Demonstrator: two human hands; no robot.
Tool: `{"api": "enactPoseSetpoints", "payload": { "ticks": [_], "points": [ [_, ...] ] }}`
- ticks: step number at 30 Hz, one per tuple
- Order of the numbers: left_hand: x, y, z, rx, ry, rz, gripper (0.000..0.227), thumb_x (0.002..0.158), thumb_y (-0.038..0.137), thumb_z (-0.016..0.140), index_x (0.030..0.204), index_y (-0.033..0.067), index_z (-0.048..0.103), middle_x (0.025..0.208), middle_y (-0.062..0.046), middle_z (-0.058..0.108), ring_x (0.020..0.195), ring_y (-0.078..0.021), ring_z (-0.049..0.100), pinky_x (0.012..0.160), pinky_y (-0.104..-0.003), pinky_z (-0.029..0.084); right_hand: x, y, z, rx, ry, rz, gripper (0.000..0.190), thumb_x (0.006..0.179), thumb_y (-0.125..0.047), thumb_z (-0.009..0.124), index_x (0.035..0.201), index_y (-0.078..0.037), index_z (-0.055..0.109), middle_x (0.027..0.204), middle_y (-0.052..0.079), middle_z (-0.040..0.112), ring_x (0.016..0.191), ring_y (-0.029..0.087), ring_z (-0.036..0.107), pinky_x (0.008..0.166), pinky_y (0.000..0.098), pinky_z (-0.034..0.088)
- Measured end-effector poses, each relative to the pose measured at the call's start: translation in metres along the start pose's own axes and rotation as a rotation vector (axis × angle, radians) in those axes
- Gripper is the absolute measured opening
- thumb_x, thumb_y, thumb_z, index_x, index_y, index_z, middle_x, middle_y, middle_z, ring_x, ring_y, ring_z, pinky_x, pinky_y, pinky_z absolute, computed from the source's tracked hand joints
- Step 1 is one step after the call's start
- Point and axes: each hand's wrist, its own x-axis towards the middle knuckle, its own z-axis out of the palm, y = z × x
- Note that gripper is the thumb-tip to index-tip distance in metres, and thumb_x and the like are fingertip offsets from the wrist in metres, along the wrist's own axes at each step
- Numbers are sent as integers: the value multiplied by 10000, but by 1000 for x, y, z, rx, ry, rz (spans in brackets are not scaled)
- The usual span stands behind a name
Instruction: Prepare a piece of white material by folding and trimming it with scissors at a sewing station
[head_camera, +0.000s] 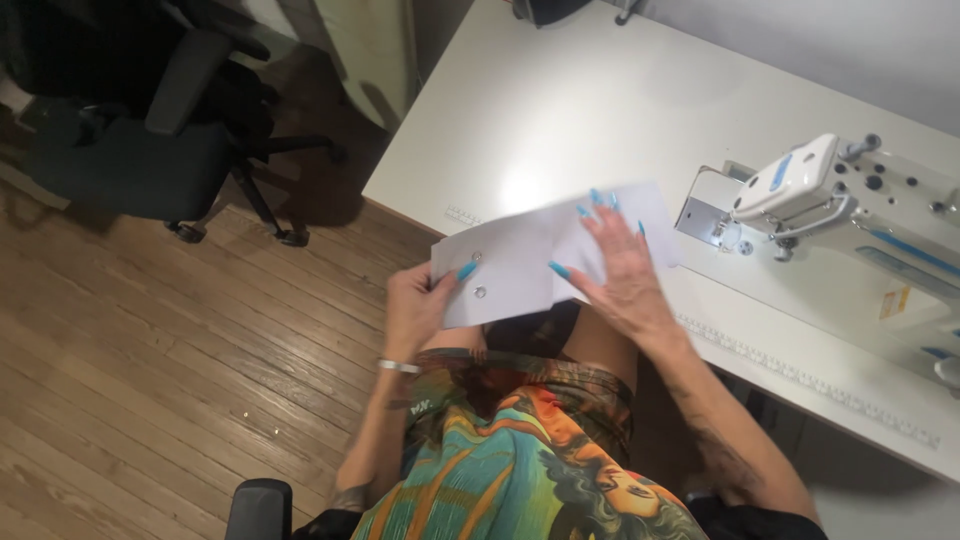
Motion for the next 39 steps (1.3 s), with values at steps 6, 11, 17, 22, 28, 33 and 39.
{"api": "enactPoseSetpoints", "payload": {
  "ticks": [6, 11, 17, 22, 28, 33, 39],
  "points": [
    [1, 81, -25, 141, -554, 246, 150, 717, 132, 674, 618, 29, 627, 505, -32, 563, 537, -79, 469, 475, -236, 448, -28, -20, -76, 261, -60, -79, 597, 687, -328, 678, 1204, -126, 459, 1152, 107, 520, 1150, 332, 407, 942, 573, 267],
    [3, 100, 20, 169, -868, 376, 200, 709, 113, 681, 547, 52, 580, 430, 14, 481, 429, -74, 423, 418, -190, 356, -70, -25, -82, 691, -181, 282, 123, 768, -124, 618, 849, -56, 682, 695, 16, 682, 715, 55, 565, 697, 277, 520],
    [-20, 92, 73, -178, -693, 249, 208, 710, 172, 712, 605, 56, 575, 459, 12, 508, 449, -37, 416, 431, -162, 349, -120, -12, -75, 805, 432, 471, 62, 820, -110, 620, 798, -60, 649, 678, 32, 666, 619, 24, 514, 684, 226, 500],
    [-70, 149, 97, -407, -647, 153, 128, 740, 104, 688, 692, 12, 613, 528, -14, 594, 472, -37, 490, 468, -151, 418, -149, 1, -80, 864, 611, 428, 77, 793, -92, 638, 818, -19, 646, 688, 30, 641, 628, 61, 532, 656, 248, 493],
    [-55, 111, 119, -217, -705, 291, 281, 774, 117, 668, 532, 40, 547, 364, -27, 453, 351, -66, 355, 396, -157, 283, -179, 57, -65, 845, 770, 493, 108, 797, -81, 648, 868, 0, 637, 765, 49, 644, 687, 77, 542, 731, 281, 495],
    [-75, 120, 124, -226, -645, 296, 299, 796, 167, 643, 540, 36, 560, 374, 20, 380, 413, -41, 333, 418, -162, 280, -178, 4, -90, 891, 856, 475, 78, 702, -4, 689, 741, 14, 624, 651, 67, 627, 618, 78, 545, 651, 232, 492],
    [-81, 118, 129, -165, -654, 289, 308, 803, 151, 627, 530, 20, 568, 367, 8, 373, 408, -54, 315, 421, -169, 292, -185, 10, -99, 867, 849, 419, 49, 725, 34, 657, 756, 31, 620, 683, 65, 635, 689, 74, 534, 706, 291, 514]
  ]
}}
